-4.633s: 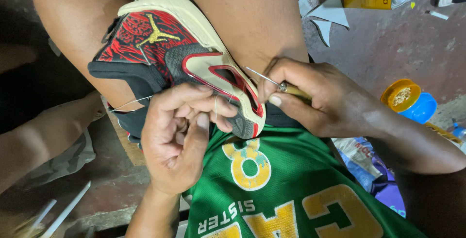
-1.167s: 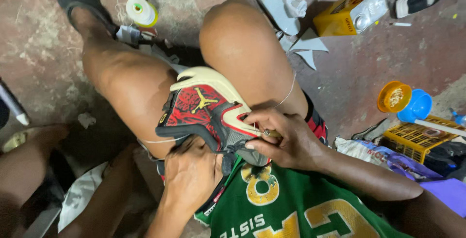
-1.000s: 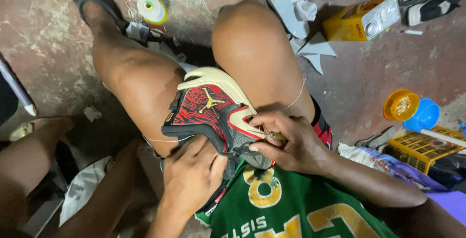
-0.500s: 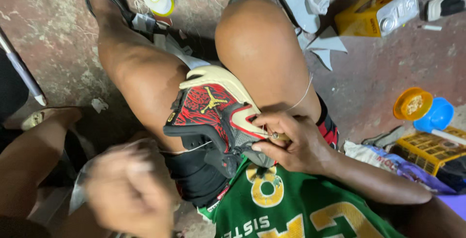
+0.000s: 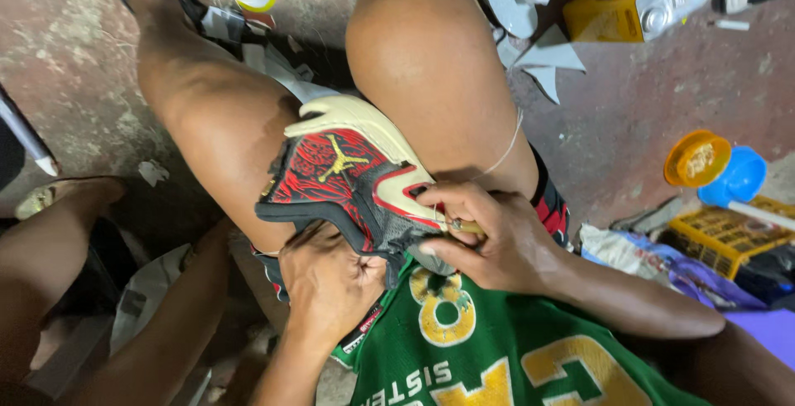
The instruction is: The person stitches a shoe by hand, using a needle to pull a thread through the material and tightening it to repair the upper and sole.
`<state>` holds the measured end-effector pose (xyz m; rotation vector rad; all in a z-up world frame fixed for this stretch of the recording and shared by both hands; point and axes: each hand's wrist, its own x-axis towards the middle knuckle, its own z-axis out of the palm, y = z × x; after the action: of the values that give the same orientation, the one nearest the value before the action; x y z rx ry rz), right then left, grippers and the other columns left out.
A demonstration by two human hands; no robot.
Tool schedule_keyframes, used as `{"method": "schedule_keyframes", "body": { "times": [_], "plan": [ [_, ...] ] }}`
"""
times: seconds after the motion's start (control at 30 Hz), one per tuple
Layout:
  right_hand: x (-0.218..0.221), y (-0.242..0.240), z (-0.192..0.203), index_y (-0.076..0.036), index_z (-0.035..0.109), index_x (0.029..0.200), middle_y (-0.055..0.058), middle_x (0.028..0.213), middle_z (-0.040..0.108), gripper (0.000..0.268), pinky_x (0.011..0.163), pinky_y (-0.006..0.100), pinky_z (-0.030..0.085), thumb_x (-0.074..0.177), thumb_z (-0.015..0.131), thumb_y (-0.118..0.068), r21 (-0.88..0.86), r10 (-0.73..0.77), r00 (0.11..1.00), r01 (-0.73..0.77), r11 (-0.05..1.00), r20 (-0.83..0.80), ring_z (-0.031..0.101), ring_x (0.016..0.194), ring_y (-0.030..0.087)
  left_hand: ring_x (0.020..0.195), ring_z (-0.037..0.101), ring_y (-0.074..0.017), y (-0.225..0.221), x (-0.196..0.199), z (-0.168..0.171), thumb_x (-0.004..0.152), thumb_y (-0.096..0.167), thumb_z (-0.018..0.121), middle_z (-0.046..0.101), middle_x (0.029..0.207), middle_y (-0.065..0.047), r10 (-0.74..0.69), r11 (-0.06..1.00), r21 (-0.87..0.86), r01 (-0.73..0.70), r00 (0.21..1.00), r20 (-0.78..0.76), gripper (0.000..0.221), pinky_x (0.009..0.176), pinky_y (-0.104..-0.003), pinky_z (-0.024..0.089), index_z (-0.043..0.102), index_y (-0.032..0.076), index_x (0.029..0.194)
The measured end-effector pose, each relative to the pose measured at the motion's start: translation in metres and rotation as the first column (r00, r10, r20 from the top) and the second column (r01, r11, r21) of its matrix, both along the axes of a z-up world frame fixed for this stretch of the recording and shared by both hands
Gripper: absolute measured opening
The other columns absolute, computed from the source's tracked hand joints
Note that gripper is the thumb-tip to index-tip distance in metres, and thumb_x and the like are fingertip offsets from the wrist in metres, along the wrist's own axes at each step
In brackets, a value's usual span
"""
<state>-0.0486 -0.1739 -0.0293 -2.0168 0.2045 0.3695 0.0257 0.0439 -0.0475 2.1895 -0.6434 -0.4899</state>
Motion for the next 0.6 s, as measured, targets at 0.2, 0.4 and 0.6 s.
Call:
{"method": "schedule_keyframes", "body": {
  "times": [0.2,0.4,0.6],
  "plan": [
    [-0.004,0.005,-0.011,-0.009,0.058,0.125,0.003,0.085,0.08,0.045,0.056,0.024,0.053,0.088,0.083,-0.014,0.05,-0.071,0.996,0.073,0.996,-0.046,0.073,0.064,0.006,0.059,0.058,-0.0336,0.0,-0.005,-0.006,0.061,0.009,0.072,0.057,0.063,-0.011,-0.004,1.0,-0.006,0.004,0.999,-0.048,0.017,0.058,-0.044,0.045,0.055,0.007,0.058],
    [0.015,-0.015,0.022,-0.015,0.04,0.151,0.014,0.09,0.078,0.08,0.069,0.039,0.059,0.081,0.078,-0.027,-0.072,0.095,0.919,-0.133,0.989,-0.383,0.075,0.076,0.027,0.073,0.063,-0.0379,0.009,-0.003,-0.007,0.06,0.011,0.076,0.064,0.073,-0.016,-0.023,0.995,0.098,0.029,0.998,-0.064,0.017,0.065,-0.051,0.048,0.064,0.004,0.069],
    [0.008,-0.048,0.045,-0.014,0.036,0.157,0.019,0.125,0.069,0.085,0.077,0.049,0.058,0.083,0.073,-0.037,-0.261,0.332,0.883,-0.424,0.867,-0.33,0.072,0.094,0.041,0.078,0.064,-0.0375,0.009,-0.003,-0.008,0.061,0.008,0.074,0.066,0.078,-0.015,-0.008,0.996,0.09,0.013,0.998,-0.061,0.016,0.068,-0.051,0.049,0.065,0.003,0.073]
  ]
}}
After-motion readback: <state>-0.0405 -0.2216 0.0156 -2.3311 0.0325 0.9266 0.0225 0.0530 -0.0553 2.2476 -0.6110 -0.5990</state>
